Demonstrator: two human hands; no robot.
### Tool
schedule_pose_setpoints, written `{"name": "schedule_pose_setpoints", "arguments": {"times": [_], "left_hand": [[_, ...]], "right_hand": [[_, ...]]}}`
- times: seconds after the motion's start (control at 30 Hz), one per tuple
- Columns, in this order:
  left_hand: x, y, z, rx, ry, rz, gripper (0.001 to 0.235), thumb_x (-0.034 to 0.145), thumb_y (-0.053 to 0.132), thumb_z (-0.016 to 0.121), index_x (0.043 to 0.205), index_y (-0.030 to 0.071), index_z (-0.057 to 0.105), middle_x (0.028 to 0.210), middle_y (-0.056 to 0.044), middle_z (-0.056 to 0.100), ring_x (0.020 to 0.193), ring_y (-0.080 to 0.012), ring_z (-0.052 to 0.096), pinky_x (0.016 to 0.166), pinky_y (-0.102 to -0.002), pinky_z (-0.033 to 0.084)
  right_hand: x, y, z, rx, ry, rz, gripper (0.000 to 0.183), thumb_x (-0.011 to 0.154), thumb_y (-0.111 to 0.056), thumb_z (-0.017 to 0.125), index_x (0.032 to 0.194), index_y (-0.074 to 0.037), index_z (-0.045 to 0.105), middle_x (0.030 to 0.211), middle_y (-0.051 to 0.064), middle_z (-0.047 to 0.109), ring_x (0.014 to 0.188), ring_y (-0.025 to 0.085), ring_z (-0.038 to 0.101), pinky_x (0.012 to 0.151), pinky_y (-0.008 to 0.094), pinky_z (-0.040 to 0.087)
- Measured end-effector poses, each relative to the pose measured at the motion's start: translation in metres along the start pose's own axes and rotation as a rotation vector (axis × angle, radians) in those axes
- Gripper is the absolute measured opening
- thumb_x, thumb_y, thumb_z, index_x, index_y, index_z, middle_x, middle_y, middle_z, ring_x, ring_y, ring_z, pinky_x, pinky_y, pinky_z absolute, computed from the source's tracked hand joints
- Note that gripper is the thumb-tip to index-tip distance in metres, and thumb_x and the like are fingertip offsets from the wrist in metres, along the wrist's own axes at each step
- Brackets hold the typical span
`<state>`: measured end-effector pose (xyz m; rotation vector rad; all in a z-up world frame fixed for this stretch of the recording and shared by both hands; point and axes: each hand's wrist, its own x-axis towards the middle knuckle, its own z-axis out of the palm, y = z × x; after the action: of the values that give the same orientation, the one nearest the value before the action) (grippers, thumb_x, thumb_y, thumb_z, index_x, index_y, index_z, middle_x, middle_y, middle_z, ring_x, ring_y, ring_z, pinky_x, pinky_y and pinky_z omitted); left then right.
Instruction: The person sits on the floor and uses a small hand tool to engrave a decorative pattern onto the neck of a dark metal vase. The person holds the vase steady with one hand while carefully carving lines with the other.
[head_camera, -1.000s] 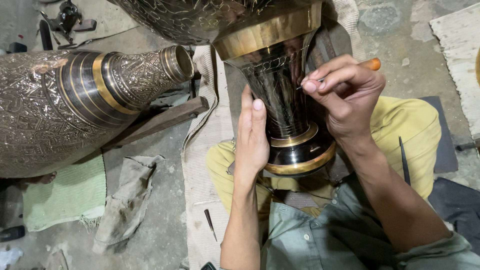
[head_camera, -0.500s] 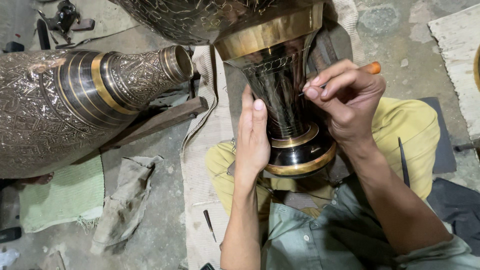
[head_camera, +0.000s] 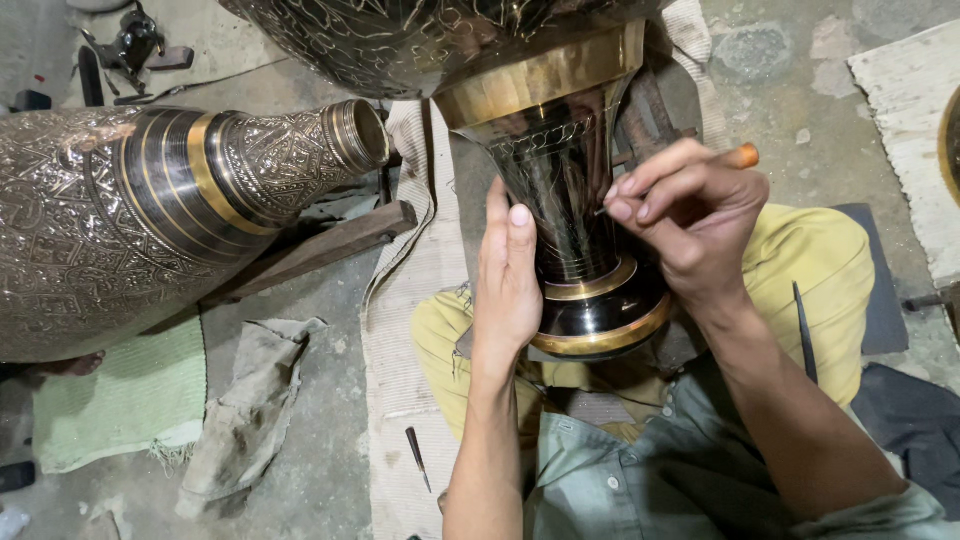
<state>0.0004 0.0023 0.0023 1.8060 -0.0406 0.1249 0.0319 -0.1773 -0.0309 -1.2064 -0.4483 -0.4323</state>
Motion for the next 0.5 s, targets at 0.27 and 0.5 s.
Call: {"name": "schedule_pose_setpoints", "arguments": {"times": [0.27, 0.5], "left_hand": [[0.002, -0.003, -0.002, -0.148, -0.091, -0.002, 0.091, 0.106, 0.061, 0.036, 0.162, -0.008, 0.021, 0.162, -0.026, 0.042, 0.151, -0.0331, 0.04, 0.124, -0.038, 0.029], [0.007, 0.001, -0.006, -0.183, -0.198, 0.041, 0.1, 0.1, 0.063, 0.05, 0.165, -0.006, 0.016, 0.162, -0.026, 0.04, 0.152, -0.0327, 0.038, 0.126, -0.04, 0.027]], "right_hand": [[-0.006, -0.004, -0.002, -0.028, -0.005, 0.014, 0.022, 0.091, 0.016, 0.076, 0.08, -0.001, 0.067, 0.09, 0.009, 0.069, 0.083, 0.014, 0.072, 0.081, 0.026, 0.064], [-0.024, 0.007, -0.008, 0.366, 0.144, 0.119, 0.024, 0.092, 0.02, 0.071, 0.082, -0.001, 0.063, 0.096, 0.012, 0.068, 0.088, 0.02, 0.07, 0.091, 0.033, 0.062]]}}
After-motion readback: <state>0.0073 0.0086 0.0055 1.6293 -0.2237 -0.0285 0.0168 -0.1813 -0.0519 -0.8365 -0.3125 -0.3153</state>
